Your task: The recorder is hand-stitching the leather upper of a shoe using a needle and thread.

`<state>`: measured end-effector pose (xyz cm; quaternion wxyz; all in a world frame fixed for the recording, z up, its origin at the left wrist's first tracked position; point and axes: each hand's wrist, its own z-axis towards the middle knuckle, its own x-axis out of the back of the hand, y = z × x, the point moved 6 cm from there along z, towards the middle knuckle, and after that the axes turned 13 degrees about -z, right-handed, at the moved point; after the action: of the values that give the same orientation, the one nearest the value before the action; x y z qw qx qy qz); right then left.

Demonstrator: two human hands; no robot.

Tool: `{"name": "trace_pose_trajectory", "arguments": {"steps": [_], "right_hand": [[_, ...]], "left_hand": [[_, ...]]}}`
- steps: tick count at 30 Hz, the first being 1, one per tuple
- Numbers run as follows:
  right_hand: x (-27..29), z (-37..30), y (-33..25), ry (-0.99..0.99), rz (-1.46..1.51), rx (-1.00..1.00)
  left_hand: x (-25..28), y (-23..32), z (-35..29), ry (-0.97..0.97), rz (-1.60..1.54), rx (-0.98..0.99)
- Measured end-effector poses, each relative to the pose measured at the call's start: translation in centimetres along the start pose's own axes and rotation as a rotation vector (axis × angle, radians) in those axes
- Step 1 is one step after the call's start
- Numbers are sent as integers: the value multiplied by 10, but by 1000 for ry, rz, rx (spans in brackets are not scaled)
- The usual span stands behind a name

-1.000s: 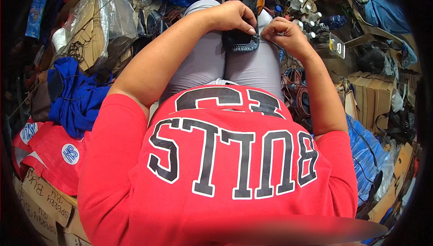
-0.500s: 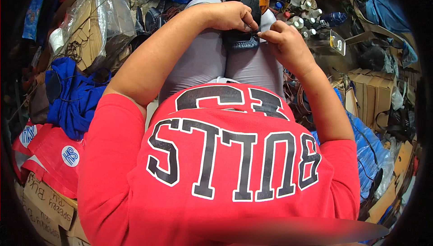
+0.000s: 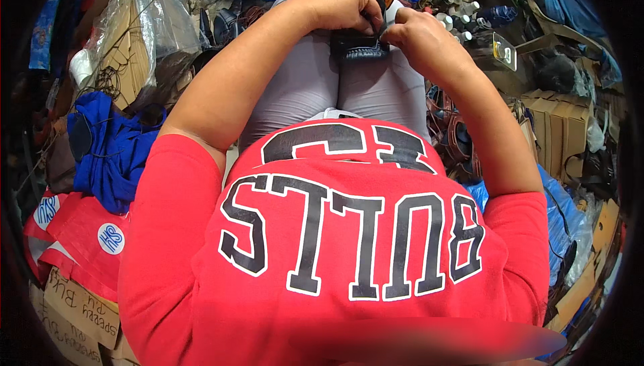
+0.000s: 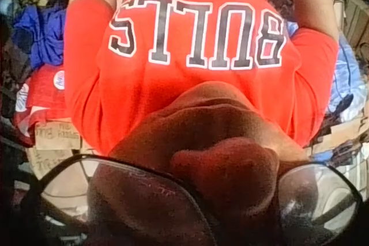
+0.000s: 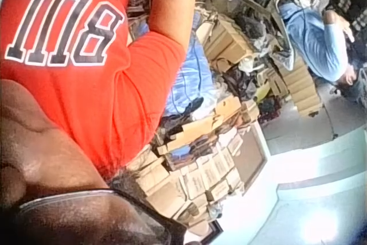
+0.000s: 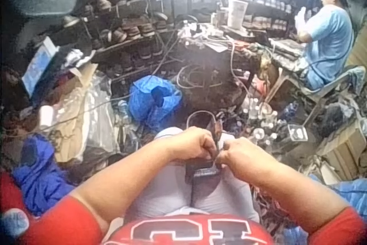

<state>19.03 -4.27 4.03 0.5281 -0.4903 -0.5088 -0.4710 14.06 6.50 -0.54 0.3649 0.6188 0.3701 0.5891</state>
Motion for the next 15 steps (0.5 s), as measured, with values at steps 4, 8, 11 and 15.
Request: {"name": "trace_pose_trajectory", "arguments": {"steps": [4,8,11,15], "right_hand": [[-16,-3,8,38,114,-86],[-20,-14,25,-11,581,-253],[-26,-36,44,-112,903,-375],[-18,-88,78,229,1882,-291]], "left_hand": [[-1,0,3,29,27,12],[2,14,-24,475,239,-238],[1,39,-69,700,199,-180],[3,24,-116,324,-34,265]]}}
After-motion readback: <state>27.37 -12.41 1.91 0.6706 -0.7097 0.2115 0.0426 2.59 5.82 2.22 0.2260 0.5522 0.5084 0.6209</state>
